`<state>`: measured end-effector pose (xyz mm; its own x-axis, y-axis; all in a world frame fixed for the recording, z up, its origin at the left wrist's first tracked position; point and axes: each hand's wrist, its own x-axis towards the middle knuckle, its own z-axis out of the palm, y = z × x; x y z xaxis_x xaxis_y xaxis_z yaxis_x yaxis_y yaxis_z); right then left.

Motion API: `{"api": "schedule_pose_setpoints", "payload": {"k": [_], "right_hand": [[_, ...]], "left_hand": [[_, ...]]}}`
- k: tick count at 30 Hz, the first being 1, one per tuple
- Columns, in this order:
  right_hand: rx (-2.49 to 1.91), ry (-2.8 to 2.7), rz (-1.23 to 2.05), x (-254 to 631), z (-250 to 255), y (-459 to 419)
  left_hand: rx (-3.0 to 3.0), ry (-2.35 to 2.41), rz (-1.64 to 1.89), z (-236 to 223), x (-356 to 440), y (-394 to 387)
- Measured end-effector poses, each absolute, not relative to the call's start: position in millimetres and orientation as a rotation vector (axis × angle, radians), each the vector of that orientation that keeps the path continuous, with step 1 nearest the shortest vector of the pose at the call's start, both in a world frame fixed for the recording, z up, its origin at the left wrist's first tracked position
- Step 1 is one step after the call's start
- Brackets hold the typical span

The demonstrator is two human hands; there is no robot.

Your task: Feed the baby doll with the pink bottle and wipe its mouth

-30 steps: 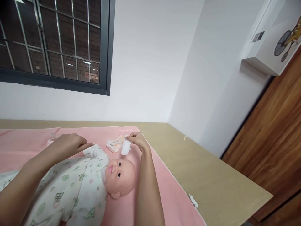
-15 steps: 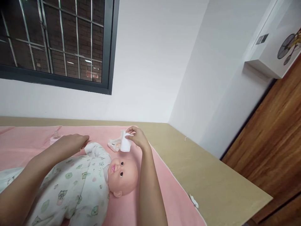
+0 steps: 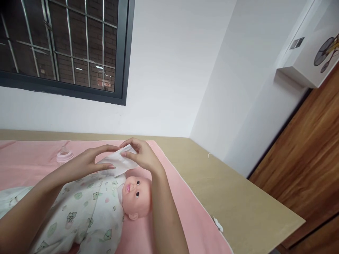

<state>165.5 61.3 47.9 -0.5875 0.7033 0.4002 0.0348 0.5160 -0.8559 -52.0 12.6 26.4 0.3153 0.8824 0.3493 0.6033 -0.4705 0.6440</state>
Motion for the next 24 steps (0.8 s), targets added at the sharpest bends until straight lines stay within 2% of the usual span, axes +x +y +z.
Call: {"api": "schedule_pose_setpoints", "payload": {"k": [5, 13, 19, 24], "right_hand": [[-0.554, -1.888, 1.162, 164.6, 51.9, 53.4], [-0.58, -1.84, 1.292, 174.8, 51.7, 61.9], [-0.617, -1.76, 1.386, 200.2, 27.4, 99.1], [-0.667, -1.593, 1.591, 220.2, -15.5, 136.9]], "left_hand": [[2.043, 1.282, 0.885, 35.8, -51.2, 7.0], [2.111, 1.08, 1.119, 44.4, -48.9, -7.9], [1.865, 0.941, 0.845, 39.6, -46.8, -8.1], [2.001, 1.149, 0.619, 22.8, -33.7, 2.6]]}}
